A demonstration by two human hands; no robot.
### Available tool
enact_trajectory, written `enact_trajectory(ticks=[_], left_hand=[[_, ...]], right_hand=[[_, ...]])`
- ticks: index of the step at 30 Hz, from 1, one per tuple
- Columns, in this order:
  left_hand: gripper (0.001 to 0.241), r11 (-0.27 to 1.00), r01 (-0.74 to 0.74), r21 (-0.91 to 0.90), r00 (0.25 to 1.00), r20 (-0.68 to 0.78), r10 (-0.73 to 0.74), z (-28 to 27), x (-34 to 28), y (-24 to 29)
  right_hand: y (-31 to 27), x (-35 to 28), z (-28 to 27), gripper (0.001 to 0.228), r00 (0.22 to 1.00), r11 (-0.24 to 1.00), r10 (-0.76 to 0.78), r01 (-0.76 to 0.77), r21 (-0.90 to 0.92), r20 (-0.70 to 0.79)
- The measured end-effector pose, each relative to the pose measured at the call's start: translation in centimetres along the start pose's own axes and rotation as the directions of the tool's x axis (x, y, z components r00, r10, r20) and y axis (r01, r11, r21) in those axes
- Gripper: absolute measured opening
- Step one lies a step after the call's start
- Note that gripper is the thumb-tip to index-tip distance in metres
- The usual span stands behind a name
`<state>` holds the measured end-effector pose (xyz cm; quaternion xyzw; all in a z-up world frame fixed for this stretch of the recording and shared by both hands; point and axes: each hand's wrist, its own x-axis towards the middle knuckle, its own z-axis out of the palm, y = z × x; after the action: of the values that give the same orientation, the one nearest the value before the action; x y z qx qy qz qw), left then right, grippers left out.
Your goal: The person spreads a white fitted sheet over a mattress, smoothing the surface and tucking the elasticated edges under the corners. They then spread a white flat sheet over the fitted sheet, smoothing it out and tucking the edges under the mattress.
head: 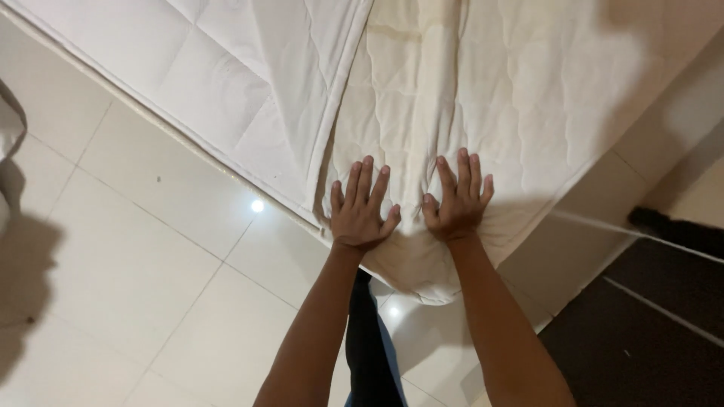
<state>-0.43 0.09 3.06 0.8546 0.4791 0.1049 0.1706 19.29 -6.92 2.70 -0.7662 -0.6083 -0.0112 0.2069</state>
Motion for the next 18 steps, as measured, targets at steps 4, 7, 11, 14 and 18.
enact_trajectory(ticks=[4,7,11,14,18], left_hand=[[0.071,0.997,-0.062,-0.054,0.995,-0.085,0.057,-1.3,0.1,-0.7],[0.061,0.99,-0.096,-0.103,0.99,-0.109,0.085,-3.9,0.5,-2.7],[0.071,0.99,0.037,0.134,0.98,-0.198,-0.01,-7.5,2.8,-7.8],[0.072,0.999,0.024,0.04,0.985,-0.171,-0.017,-9.2,6.1,-10.7],[0.06,0.992,-0.045,-0.117,0.983,-0.18,0.024,-10.2,9.3,-11.4]], right_hand=[[-1.9,1.3,-1.1,0.064,0.998,0.997,0.058,-0.058,-0.043,-0.001],[-3.8,1.5,-1.1,0.064,0.993,0.994,0.105,-0.106,0.007,0.049],[-9.5,3.2,-0.4,0.065,0.987,0.986,0.08,-0.099,0.132,0.14],[-14.4,5.6,0.8,0.07,0.974,0.993,0.004,-0.032,0.116,0.228],[-17.8,6.7,5.1,0.071,0.958,0.985,-0.027,-0.023,0.169,0.287]])
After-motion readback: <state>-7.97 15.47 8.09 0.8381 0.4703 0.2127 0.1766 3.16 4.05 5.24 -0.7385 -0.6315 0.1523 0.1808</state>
